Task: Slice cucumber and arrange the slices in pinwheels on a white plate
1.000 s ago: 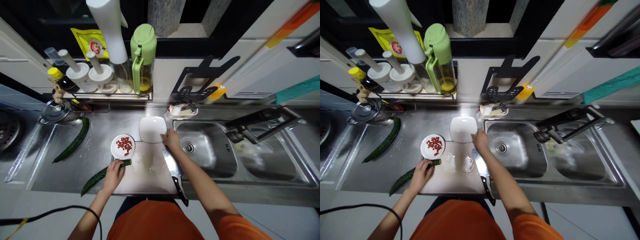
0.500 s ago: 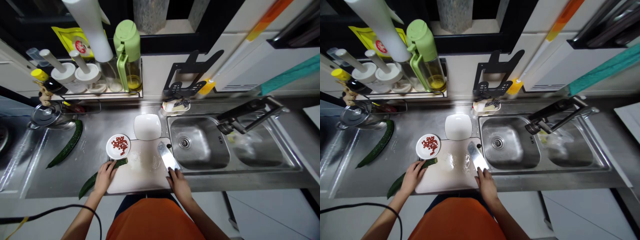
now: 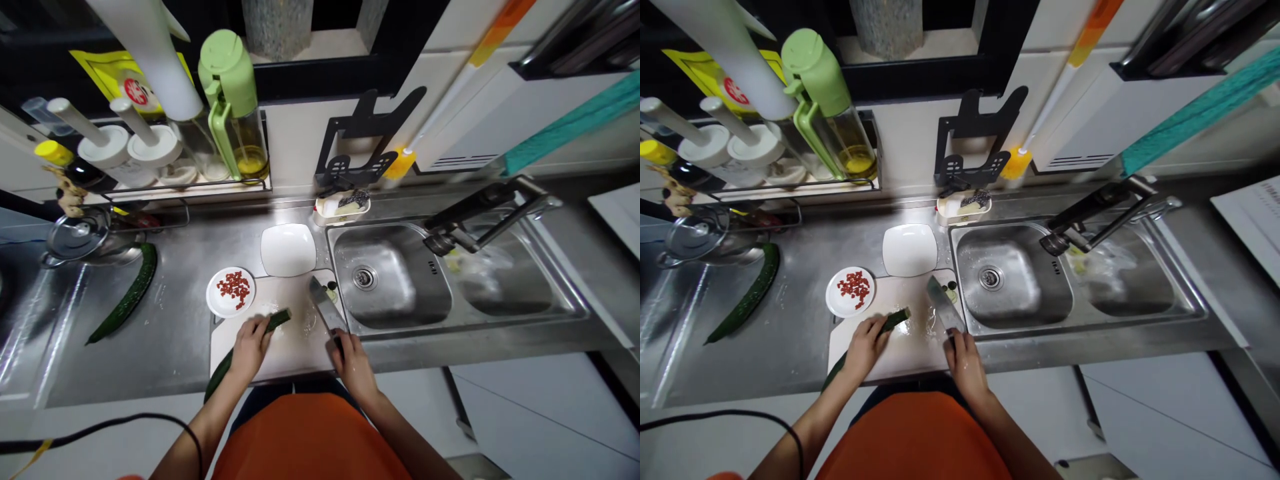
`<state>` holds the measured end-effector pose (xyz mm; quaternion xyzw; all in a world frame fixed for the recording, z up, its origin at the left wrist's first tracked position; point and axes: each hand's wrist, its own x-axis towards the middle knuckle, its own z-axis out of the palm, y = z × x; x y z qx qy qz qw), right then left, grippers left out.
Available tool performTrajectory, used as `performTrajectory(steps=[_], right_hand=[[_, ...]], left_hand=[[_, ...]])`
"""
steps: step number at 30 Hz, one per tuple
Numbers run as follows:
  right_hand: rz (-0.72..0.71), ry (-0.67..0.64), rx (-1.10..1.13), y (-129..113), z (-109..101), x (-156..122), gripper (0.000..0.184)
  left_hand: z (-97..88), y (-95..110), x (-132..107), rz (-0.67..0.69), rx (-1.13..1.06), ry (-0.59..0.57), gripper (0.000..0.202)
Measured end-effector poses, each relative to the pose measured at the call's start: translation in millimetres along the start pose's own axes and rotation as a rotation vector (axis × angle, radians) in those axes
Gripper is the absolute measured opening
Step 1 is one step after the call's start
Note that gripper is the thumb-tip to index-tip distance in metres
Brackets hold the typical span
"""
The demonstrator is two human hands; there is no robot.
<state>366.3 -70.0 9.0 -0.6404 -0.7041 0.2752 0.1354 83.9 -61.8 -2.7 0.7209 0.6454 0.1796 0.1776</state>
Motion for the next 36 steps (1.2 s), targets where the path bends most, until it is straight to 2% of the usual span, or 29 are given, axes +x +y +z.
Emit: performTrajectory(steps=[6,19,23,27,31,34,36], right_hand=[[-0.067,-0.087,0.141,-25,4,10,0.045],[0.008,-0.254,0.215,-49,8,27,0.047],[0.037,-0.303,0.18,-53,5,32,0.042],[0.123,-0.372,0.059,-62,5,40,0.033],[0.155,-0.351,-0.1,-71,14,48,0.04],[0.126,-0.336,-0.155,-72,22,54,0.053],[0.115,-0.357,-0.166,-71,23,55,0.055]], left_hand=[[9.6,15,19,-0.001,0.013,-0.02,0.04],[6.9,17,22,-0.051,0.052,-0.007,0.038],[3.9,21,34,0.033,-0.052,-0.022,0.041],[10.7,24,51,0.188,-0.141,-0.097,0.032],[21.2,20,57,0.252,-0.161,-0.123,0.031],[25.7,18,55,0.237,-0.153,-0.11,0.033],[27.3,18,53,0.215,-0.144,-0.104,0.034]])
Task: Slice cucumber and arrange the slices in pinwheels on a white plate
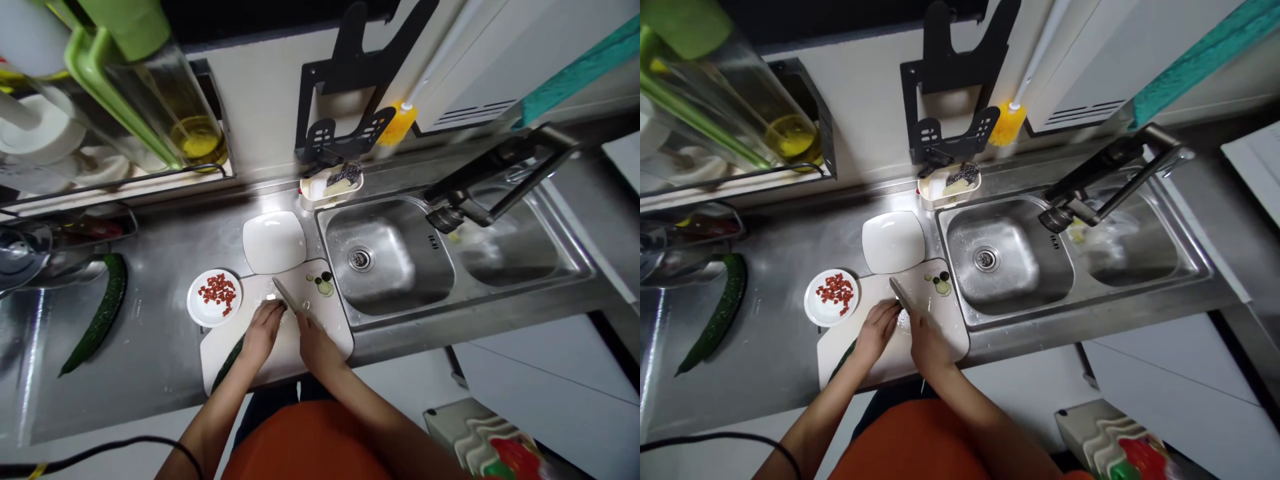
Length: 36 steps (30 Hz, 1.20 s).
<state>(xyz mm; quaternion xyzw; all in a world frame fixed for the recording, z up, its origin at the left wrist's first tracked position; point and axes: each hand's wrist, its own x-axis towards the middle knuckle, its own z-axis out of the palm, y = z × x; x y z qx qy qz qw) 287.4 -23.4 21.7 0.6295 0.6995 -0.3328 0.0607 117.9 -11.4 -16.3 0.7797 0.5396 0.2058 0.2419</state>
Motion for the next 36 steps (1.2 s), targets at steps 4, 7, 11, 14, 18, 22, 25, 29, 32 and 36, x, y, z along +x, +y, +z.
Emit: performTrajectory(steps=[4,7,11,14,18,22,25,29,32,36], right_hand=[[0.024,-0.037,-0.029,6,-4,-13,0.054],[0.026,-0.08,-0.008,10,-10,-32,0.059],[0.055,-0.201,0.014,10,-20,-49,0.066],[0.047,-0.257,-0.021,8,-29,-52,0.068],[0.039,-0.327,-0.034,5,-36,-54,0.069],[0.068,-0.373,-0.03,3,-39,-55,0.068],[0.087,-0.403,-0.022,2,-41,-55,0.068],[0.074,-0.405,-0.012,2,-41,-57,0.069],[0.068,-0.399,-0.014,4,-39,-58,0.071],[0.07,-0.421,-0.028,4,-39,-56,0.071]], left_hand=[[2.2,2,-1,-0.03,0.012,0.015,0.033],[3.1,3,-1,-0.041,0.021,0.02,0.033],[4.0,2,-1,-0.022,0.05,0.03,0.032],[5.2,1,-2,0.017,0.082,0.046,0.032],[7.2,-1,-3,0.037,0.117,0.043,0.032],[8.3,-2,-4,0.037,0.126,0.036,0.033],[8.6,-3,-4,0.04,0.126,0.037,0.033],[7.7,-2,-3,0.033,0.12,0.038,0.032],[6.5,-1,-2,0.029,0.116,0.033,0.032],[5.5,0,-2,0.025,0.126,0.026,0.031]])
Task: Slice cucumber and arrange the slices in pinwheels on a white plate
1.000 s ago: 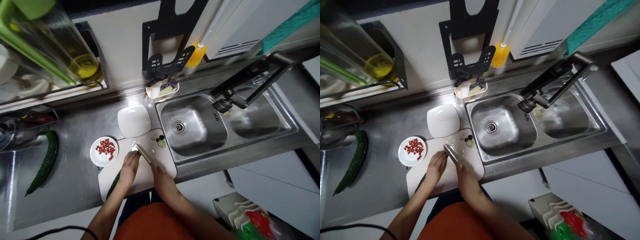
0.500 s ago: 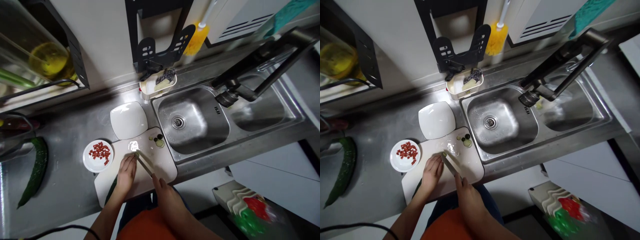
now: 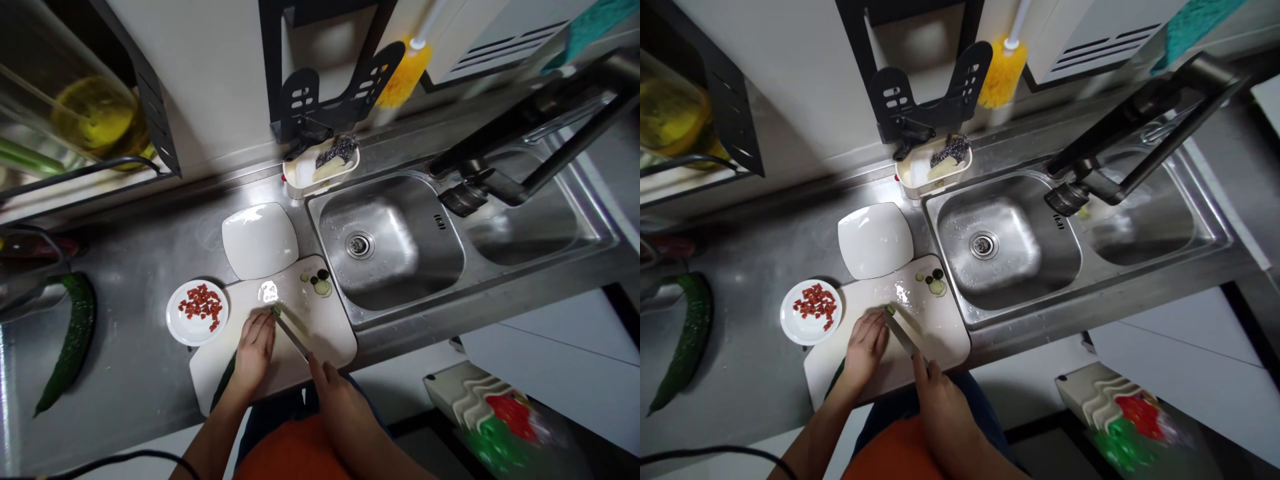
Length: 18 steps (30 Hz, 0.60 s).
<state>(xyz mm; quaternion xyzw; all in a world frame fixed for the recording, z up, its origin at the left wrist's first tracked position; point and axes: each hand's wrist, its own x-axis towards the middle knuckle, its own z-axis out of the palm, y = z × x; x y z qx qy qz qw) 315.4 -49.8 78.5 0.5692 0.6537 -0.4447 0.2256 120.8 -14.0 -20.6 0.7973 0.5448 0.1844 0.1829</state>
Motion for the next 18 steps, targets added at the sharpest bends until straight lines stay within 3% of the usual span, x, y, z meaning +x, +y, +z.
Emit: performTrajectory(steps=[18], right_hand=[[-0.024,-0.006,0.068,0,-13,5,0.064]], left_hand=[[0.2,0,1,-0.017,-0.024,-0.003,0.032]])
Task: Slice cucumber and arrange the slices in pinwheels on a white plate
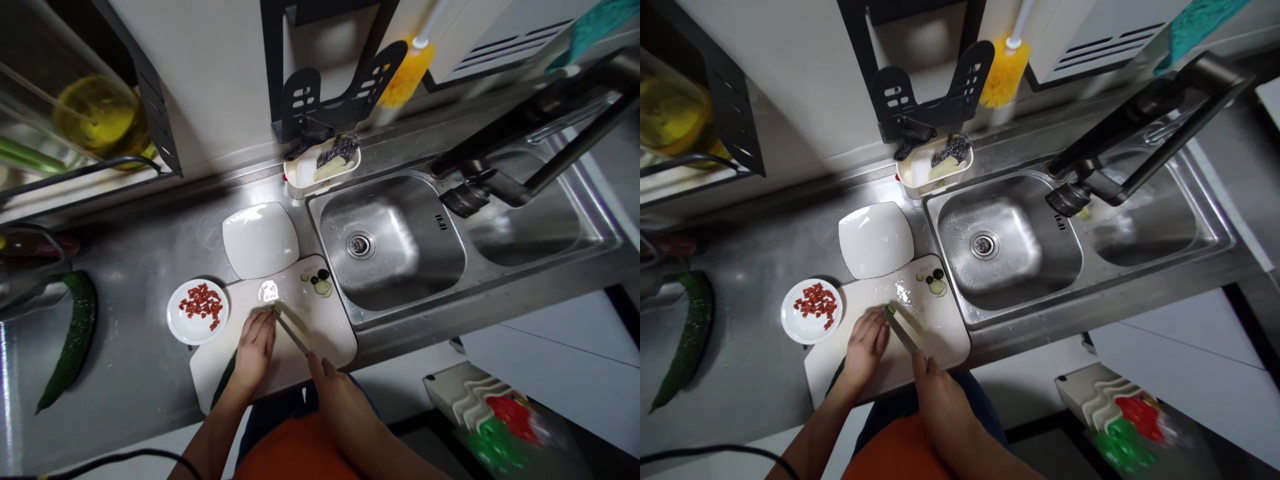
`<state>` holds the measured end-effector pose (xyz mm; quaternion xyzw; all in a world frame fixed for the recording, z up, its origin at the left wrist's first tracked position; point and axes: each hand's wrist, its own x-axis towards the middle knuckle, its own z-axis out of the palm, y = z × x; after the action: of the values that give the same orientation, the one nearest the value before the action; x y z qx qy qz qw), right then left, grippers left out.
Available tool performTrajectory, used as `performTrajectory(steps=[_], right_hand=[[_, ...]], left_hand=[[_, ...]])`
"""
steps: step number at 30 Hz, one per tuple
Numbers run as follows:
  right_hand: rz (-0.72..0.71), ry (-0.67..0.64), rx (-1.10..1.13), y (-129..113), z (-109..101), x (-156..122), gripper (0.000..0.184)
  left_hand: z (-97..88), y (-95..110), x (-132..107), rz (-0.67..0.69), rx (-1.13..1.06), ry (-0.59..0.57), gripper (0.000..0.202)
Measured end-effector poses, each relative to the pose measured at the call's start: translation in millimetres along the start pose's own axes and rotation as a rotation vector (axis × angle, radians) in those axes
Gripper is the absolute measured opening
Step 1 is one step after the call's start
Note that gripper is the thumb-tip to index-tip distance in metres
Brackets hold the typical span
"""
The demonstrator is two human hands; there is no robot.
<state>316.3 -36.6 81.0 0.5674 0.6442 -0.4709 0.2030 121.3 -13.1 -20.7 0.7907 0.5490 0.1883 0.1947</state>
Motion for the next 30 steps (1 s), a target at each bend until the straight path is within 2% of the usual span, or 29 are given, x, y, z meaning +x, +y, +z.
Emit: performTrajectory(steps=[30], right_hand=[[-0.024,0.038,0.023,-1,-3,10,0.059]], left_hand=[[1.4,-2,-1,0.009,0.014,-0.005,0.03]])
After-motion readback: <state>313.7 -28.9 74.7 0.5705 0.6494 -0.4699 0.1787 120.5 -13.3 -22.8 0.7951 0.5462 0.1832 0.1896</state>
